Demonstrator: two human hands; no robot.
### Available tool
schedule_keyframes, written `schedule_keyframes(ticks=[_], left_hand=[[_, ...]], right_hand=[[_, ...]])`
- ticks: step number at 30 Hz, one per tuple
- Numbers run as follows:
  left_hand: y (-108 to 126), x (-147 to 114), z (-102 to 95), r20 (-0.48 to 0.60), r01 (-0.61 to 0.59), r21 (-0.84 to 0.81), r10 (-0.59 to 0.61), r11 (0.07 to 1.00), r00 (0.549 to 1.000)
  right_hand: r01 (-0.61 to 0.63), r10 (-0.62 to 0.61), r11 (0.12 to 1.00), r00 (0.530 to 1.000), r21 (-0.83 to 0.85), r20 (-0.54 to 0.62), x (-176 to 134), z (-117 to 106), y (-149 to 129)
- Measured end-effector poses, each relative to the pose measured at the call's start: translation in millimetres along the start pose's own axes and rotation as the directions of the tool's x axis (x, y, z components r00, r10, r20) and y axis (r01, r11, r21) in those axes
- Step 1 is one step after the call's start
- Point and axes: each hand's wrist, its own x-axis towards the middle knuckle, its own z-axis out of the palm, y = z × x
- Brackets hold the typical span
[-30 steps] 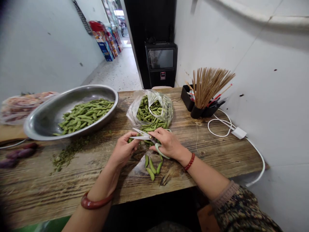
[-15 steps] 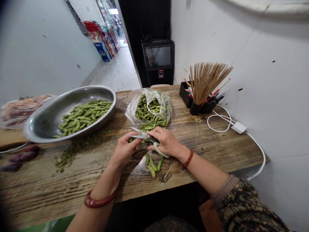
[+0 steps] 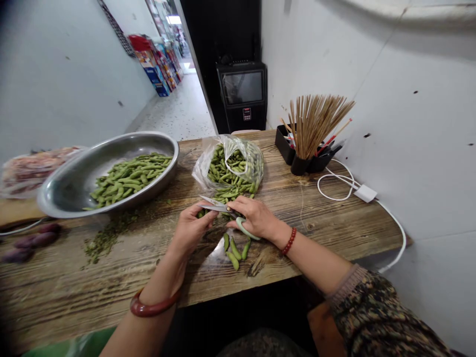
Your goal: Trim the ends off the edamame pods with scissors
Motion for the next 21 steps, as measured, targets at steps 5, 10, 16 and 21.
schedule_keyframes(ticks=[5,10,16,21], left_hand=[[0.2,-0.8,-0.4,-0.016,-0.002,0.034,0.003,0.999,1.0],[2.1,0.0,-0.8,-0.06,0.049,-0.038,-0.051,0.998,0.997],[7.4,3.0,-5.6,-0.042,0.161,-0.387,-0.192,0.908,0.98],[8.7,4.8,-8.7,0.005,0.17,-0.497,-0.193,0.851,0.981]], right_hand=[[0.014,-0.014,1.0,1.0,-0.023,0.002,-1.8,1.4,1.4],[-0.032,0.028,0.997,0.998,-0.063,-0.054,-1.8,2.8,6.1],[-0.08,0.081,0.997,0.98,0.011,-0.184,-0.3,0.4,9.7],[-0.011,0.016,0.999,0.987,0.033,-0.158,0.2,-0.8,4.4]])
